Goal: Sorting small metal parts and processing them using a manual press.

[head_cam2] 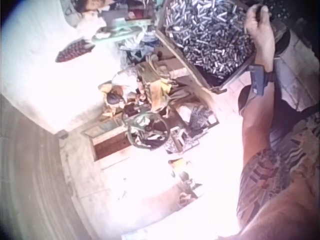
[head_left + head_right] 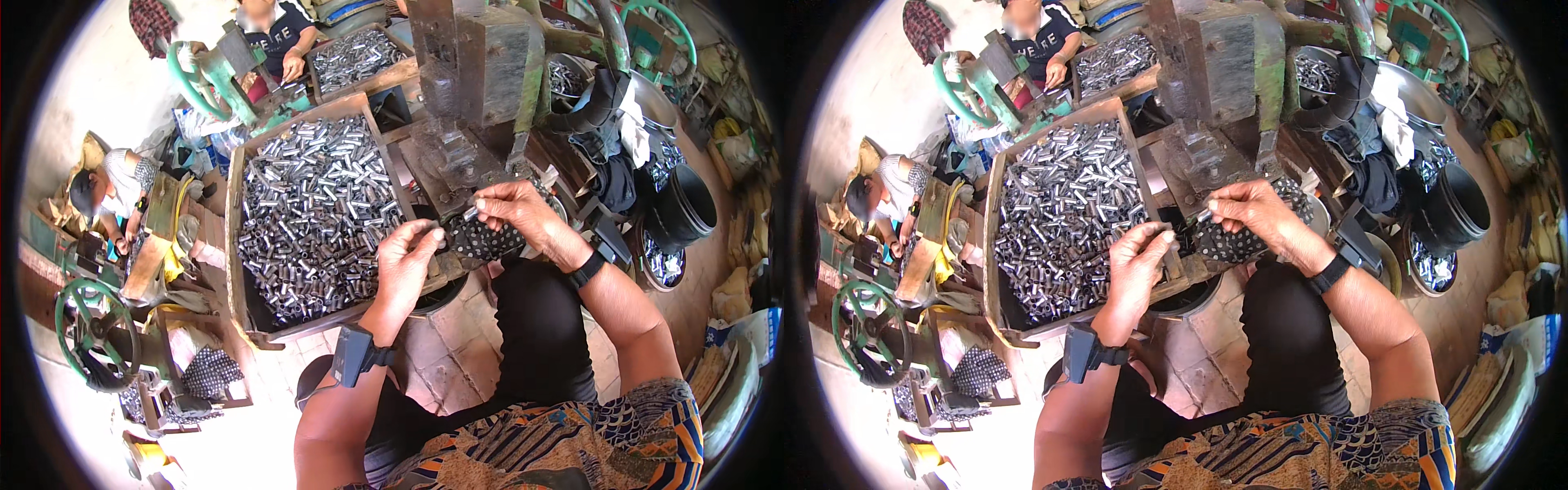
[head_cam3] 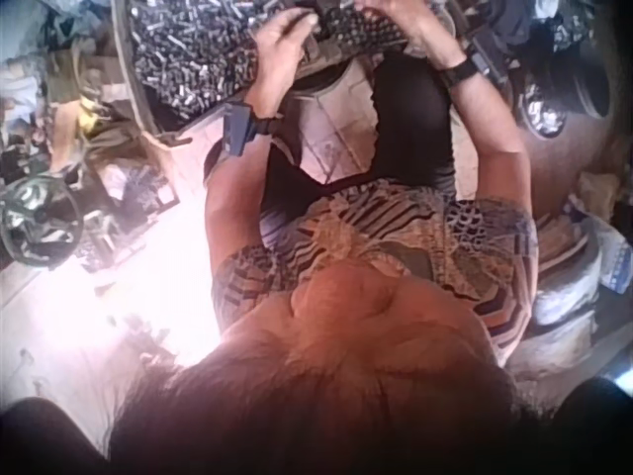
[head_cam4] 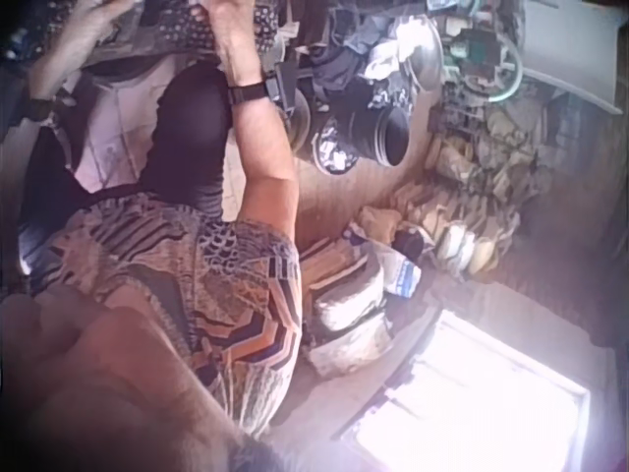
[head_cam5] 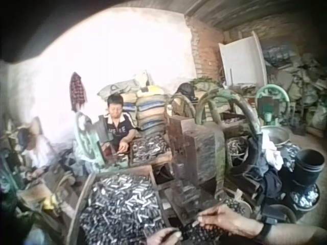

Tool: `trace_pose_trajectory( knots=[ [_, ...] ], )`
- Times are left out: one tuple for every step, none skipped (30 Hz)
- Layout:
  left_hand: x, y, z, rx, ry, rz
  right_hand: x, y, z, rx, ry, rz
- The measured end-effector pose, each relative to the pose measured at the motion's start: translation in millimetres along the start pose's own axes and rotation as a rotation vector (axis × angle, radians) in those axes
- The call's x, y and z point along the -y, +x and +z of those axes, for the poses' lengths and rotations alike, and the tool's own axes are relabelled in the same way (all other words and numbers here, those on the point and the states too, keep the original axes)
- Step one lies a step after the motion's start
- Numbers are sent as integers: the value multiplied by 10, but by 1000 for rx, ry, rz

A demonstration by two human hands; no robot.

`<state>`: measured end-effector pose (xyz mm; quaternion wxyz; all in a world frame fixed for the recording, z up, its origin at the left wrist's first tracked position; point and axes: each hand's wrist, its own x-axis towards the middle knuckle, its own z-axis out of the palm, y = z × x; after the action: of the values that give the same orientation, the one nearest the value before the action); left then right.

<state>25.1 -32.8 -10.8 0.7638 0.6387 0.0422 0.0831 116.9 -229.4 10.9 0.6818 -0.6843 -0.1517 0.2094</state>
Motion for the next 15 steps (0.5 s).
trace_pose_trajectory(
  knots=[
    [5,3,16,21,3,15,6,-28,63,21,20,13],
    [9,8,33,44,7,32,37,-57,119,50,30,15],
    [36,15,47,41,22,43,9,-55,164,68,39,7],
    [67,22,56,39,37,55,-22,-50,202,85,49,-1],
    [77,23,64,37,36,56,-26,-51,239,87,48,-1],
    [84,24,70,66,-52,39,-27,-52,272,103,42,10],
    [88,26,69,94,-141,21,-31,-55,294,119,35,22],
    [62,27,71,95,-143,24,-34,-57,294,118,33,20],
    [21,22,66,74,-156,-39,-39,-59,292,116,17,12],
    [-3,23,60,54,-168,-102,-48,-57,287,114,1,3],
    [-12,28,47,53,-169,-99,-73,-51,265,112,1,-7],
    [-16,36,38,34,-167,-105,-69,-63,210,113,-2,-8],
    [-18,48,32,16,-165,-113,-46,-87,147,21,-73,-73],
    [-32,60,27,17,-165,-108,-5,-119,75,-70,-144,-139],
    [-43,71,7,-6,-156,-120,26,-138,-24,-171,-174,-195]
  ],
)
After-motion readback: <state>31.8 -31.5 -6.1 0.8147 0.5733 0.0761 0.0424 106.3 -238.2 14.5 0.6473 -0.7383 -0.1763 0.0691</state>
